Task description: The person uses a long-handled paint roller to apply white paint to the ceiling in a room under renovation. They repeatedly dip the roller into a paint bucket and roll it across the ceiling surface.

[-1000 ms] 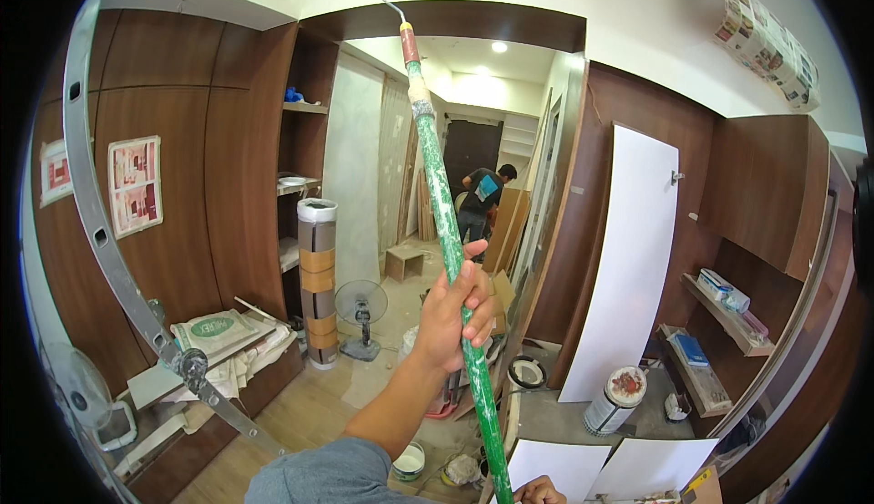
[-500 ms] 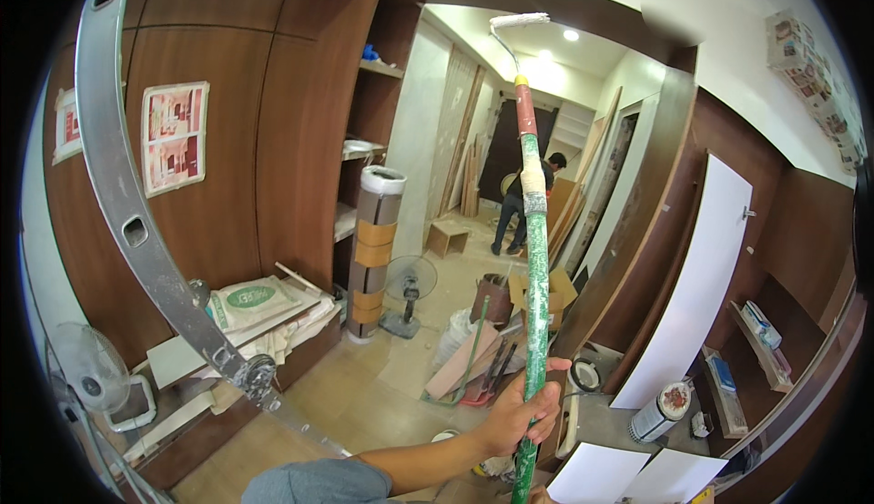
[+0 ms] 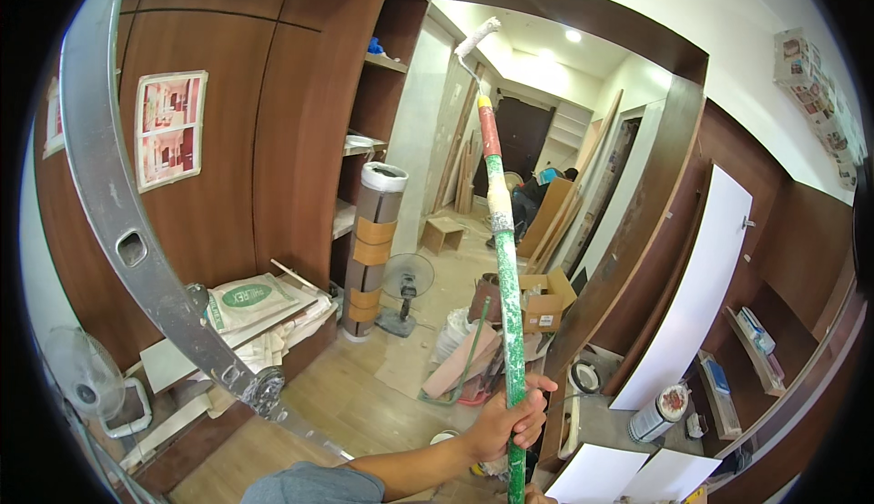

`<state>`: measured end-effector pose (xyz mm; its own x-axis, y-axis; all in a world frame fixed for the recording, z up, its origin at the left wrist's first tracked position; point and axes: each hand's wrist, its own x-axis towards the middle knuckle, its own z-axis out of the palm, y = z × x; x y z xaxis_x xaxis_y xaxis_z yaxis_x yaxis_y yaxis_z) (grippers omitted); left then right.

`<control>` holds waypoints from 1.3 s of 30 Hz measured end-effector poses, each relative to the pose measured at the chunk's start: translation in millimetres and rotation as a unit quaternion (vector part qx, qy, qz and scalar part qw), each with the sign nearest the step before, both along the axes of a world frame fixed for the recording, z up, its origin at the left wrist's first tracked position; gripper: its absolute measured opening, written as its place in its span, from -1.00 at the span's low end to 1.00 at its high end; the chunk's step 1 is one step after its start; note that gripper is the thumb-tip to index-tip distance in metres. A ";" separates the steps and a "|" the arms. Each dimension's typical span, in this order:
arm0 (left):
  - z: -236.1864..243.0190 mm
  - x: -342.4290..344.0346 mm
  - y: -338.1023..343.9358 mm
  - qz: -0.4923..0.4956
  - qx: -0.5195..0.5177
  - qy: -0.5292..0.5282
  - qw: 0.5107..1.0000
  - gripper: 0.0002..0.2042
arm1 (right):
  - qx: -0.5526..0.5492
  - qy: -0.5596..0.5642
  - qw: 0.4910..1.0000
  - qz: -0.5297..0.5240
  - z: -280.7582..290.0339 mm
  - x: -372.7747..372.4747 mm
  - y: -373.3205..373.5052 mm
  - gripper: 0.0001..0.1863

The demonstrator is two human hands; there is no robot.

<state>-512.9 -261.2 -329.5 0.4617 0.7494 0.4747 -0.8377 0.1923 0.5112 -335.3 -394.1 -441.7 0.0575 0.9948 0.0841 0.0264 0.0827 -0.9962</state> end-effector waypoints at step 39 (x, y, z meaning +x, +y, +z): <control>-11.7 117.5 0.6 -0.349 0.060 -0.069 0.933 -0.63 | 0.182 0.012 0.977 -0.113 -3.6 36.4 -85.9 -0.69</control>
<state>-395.5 -260.6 -341.2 0.7454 0.2272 0.6267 -0.5894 0.6638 0.4604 -298.9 -480.0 -445.4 0.2779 0.8610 0.4260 0.0617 0.4266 -0.9023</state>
